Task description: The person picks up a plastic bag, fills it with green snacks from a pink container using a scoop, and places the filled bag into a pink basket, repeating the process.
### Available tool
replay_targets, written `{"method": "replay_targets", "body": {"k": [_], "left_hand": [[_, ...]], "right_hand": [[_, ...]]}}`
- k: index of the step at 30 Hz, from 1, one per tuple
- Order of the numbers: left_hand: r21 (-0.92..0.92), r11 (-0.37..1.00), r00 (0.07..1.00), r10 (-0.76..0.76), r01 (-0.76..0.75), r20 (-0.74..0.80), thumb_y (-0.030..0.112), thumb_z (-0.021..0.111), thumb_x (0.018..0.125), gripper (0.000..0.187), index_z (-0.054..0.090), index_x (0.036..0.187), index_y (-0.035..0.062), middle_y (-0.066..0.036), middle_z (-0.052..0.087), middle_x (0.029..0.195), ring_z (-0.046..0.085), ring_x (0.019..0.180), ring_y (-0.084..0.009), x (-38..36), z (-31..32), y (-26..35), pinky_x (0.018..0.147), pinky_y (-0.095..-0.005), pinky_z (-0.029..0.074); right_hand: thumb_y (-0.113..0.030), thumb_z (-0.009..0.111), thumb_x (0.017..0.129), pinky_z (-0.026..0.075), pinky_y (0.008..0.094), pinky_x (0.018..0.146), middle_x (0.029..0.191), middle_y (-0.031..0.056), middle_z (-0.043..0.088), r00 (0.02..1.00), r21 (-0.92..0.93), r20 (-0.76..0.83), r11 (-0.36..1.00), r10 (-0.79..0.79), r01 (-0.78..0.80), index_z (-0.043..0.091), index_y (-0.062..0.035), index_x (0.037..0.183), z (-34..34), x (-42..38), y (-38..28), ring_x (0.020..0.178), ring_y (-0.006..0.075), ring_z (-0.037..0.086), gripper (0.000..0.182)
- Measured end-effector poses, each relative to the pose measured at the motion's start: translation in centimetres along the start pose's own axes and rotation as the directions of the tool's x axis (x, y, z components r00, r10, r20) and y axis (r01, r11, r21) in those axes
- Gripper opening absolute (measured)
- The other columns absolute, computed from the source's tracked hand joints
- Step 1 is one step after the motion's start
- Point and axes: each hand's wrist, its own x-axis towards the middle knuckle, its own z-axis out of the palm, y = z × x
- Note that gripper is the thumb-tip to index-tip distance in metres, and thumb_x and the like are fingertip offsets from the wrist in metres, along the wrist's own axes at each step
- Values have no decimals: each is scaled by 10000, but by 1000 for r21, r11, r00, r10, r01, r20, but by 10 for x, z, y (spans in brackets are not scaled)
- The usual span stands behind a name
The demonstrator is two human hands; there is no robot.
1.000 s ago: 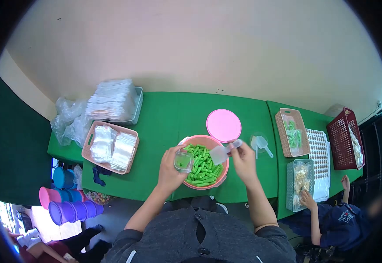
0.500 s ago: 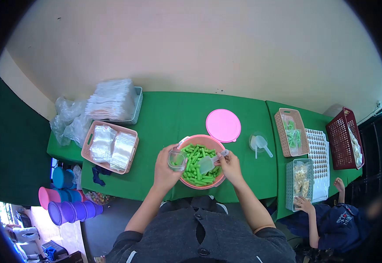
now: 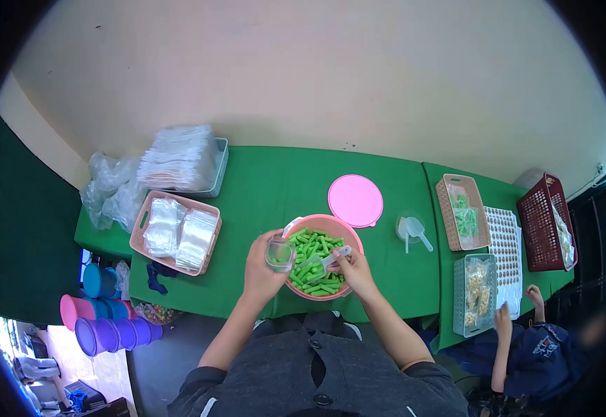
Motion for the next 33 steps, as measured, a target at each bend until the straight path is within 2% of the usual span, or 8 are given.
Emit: {"method": "replay_targets", "body": {"k": [12, 21, 23, 30, 32, 33], "left_hand": [[-15, 1000, 1000, -21, 21, 0, 73, 760, 749, 486, 542, 1183, 52, -104, 630, 969, 634, 900, -212, -1, -2, 0, 812, -331, 501], [-19, 1000, 1000, -24, 24, -3, 72, 754, 749, 479, 545, 1180, 51, -105, 634, 965, 638, 898, -212, -1, -1, -3, 813, -331, 503], [-18, 999, 999, -32, 32, -9, 74, 754, 751, 478, 545, 1181, 52, -104, 634, 967, 636, 902, -207, -2, -1, -4, 815, -331, 502], [-43, 998, 999, -44, 44, 14, 74, 754, 755, 481, 541, 1184, 48, -103, 635, 977, 627, 914, -200, -2, 2, -4, 827, -329, 496], [-97, 990, 994, -104, 106, 29, 109, 762, 733, 480, 557, 1165, 63, -122, 632, 1008, 618, 954, -282, -2, 3, -2, 858, -379, 488], [-97, 990, 994, -101, 103, 32, 109, 762, 733, 480, 557, 1165, 63, -122, 632, 1008, 618, 954, -282, -1, 3, -2, 858, -379, 488]], "right_hand": [[-144, 509, 995, 586, 289, 758, 987, 127, 640, 999, 45, 25, 998, 31, -32, 560, 67, 1129, -2, 0, -1, 832, 173, 664, 255], [-172, 514, 996, 573, 268, 769, 971, 117, 643, 995, 167, -9, 982, 94, -92, 570, 46, 1102, -14, 2, -13, 861, 167, 655, 249], [-183, 519, 994, 564, 260, 764, 967, 112, 650, 996, 255, -30, 964, 81, -71, 571, 36, 1108, -17, 0, -16, 841, 162, 655, 252], [-188, 514, 995, 553, 262, 773, 975, 107, 663, 996, 273, -44, 960, 82, -67, 564, 37, 1168, -26, -1, -16, 850, 149, 658, 288], [-185, 518, 993, 552, 259, 774, 973, 108, 665, 996, 290, -41, 955, 79, -64, 567, 35, 1165, -25, -2, -16, 842, 147, 657, 284], [-185, 518, 993, 552, 259, 774, 973, 108, 665, 996, 292, -45, 955, 78, -61, 567, 35, 1165, -25, -3, -16, 842, 147, 657, 284]]}}
